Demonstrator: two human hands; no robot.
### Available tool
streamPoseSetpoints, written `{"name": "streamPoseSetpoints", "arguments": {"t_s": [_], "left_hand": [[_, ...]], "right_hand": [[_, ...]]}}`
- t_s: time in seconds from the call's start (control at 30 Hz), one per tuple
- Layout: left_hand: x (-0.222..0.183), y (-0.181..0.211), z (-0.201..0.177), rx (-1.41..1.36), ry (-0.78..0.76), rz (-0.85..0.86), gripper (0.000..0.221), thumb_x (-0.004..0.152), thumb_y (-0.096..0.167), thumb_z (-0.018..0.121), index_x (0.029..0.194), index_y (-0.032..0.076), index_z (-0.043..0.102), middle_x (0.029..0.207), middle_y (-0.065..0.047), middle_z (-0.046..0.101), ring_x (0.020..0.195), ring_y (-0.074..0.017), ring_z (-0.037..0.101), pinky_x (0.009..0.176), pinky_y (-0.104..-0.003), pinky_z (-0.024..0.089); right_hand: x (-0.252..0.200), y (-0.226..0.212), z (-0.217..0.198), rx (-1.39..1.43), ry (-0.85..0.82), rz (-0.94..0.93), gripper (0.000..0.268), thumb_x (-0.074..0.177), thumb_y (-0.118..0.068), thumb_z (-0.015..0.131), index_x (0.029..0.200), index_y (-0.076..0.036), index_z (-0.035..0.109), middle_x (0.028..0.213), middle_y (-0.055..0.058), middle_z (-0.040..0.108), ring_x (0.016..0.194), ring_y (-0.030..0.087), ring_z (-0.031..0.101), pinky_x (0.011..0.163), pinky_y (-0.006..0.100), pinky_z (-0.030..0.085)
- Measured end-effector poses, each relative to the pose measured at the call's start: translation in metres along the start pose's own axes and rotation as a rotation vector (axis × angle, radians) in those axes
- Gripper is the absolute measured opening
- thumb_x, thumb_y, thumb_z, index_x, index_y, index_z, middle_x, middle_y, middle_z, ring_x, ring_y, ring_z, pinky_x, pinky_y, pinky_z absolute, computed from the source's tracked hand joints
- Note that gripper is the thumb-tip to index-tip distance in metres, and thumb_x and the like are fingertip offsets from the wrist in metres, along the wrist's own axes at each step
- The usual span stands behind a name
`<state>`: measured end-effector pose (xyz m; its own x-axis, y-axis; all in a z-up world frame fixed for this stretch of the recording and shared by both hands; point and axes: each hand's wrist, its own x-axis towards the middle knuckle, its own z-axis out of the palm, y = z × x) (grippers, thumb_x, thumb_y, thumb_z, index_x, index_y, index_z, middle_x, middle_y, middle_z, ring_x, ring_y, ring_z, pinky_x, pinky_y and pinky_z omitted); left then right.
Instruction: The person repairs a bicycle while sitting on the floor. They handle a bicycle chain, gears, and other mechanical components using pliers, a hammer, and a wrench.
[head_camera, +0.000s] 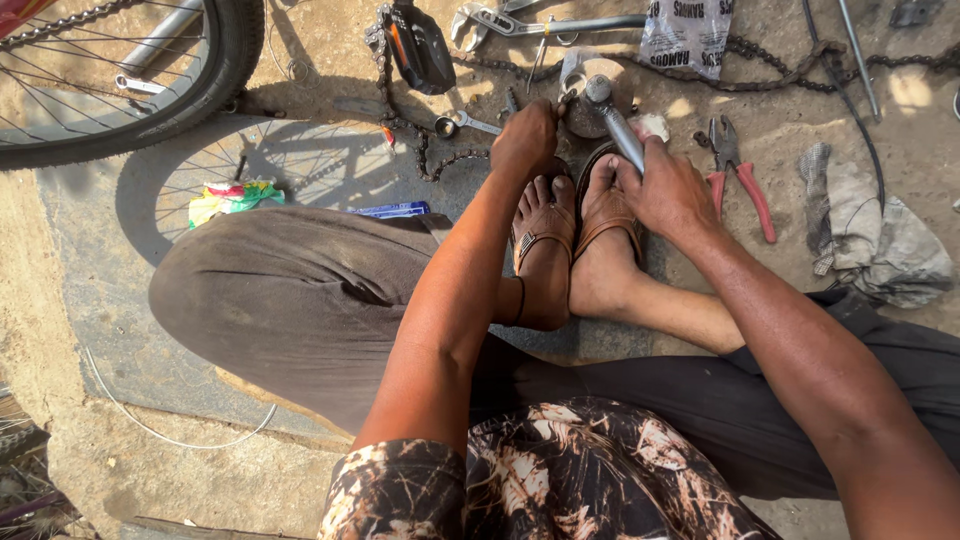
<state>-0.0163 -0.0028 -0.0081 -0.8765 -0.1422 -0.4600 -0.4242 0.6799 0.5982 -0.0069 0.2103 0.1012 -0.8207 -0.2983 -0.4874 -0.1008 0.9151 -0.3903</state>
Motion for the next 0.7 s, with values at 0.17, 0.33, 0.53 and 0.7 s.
{"name": "streamPoseSetpoints", "arguments": {"t_s": [0.17, 0.33, 0.53, 0.7], "left_hand": [[-0.003, 0.002, -0.003, -0.016, -0.08, -0.078, 0.047, 0.11, 0.048, 0.037, 0.11, 0.006, 0.058, 0.107, -0.019, 0.074, 0.099, -0.0345, 0.074, 0.087, -0.052, 0.055], [-0.006, 0.0, -0.002, 0.005, -0.028, -0.072, 0.046, 0.108, 0.048, 0.037, 0.11, 0.007, 0.058, 0.109, -0.017, 0.073, 0.102, -0.0354, 0.071, 0.085, -0.053, 0.054], [0.006, -0.024, 0.012, 0.057, 0.061, 0.113, 0.037, 0.108, 0.037, 0.041, 0.11, 0.006, 0.06, 0.11, -0.02, 0.073, 0.106, -0.0389, 0.07, 0.088, -0.051, 0.055], [0.015, -0.022, 0.013, -0.005, -0.011, 0.094, 0.037, 0.107, 0.035, 0.039, 0.112, 0.005, 0.059, 0.11, -0.023, 0.072, 0.103, -0.0388, 0.071, 0.086, -0.051, 0.055]], "right_hand": [[-0.01, -0.008, -0.002, 0.173, 0.085, -0.067, 0.044, 0.11, -0.036, 0.054, 0.123, 0.006, 0.055, 0.074, 0.015, 0.07, 0.059, 0.027, 0.071, 0.05, 0.043, 0.055], [-0.01, -0.001, 0.013, 0.318, 0.456, -0.45, 0.042, 0.119, -0.035, 0.056, 0.119, 0.007, 0.051, 0.078, 0.015, 0.068, 0.07, 0.027, 0.074, 0.06, 0.039, 0.059], [0.01, -0.003, 0.008, 0.037, 0.049, -0.036, 0.041, 0.108, -0.033, 0.058, 0.12, 0.006, 0.052, 0.076, 0.02, 0.068, 0.06, 0.033, 0.07, 0.05, 0.049, 0.056], [-0.007, -0.004, -0.003, 0.2, 0.22, -0.209, 0.042, 0.115, -0.034, 0.055, 0.123, 0.007, 0.05, 0.088, 0.021, 0.071, 0.072, 0.033, 0.074, 0.06, 0.047, 0.059]]}}
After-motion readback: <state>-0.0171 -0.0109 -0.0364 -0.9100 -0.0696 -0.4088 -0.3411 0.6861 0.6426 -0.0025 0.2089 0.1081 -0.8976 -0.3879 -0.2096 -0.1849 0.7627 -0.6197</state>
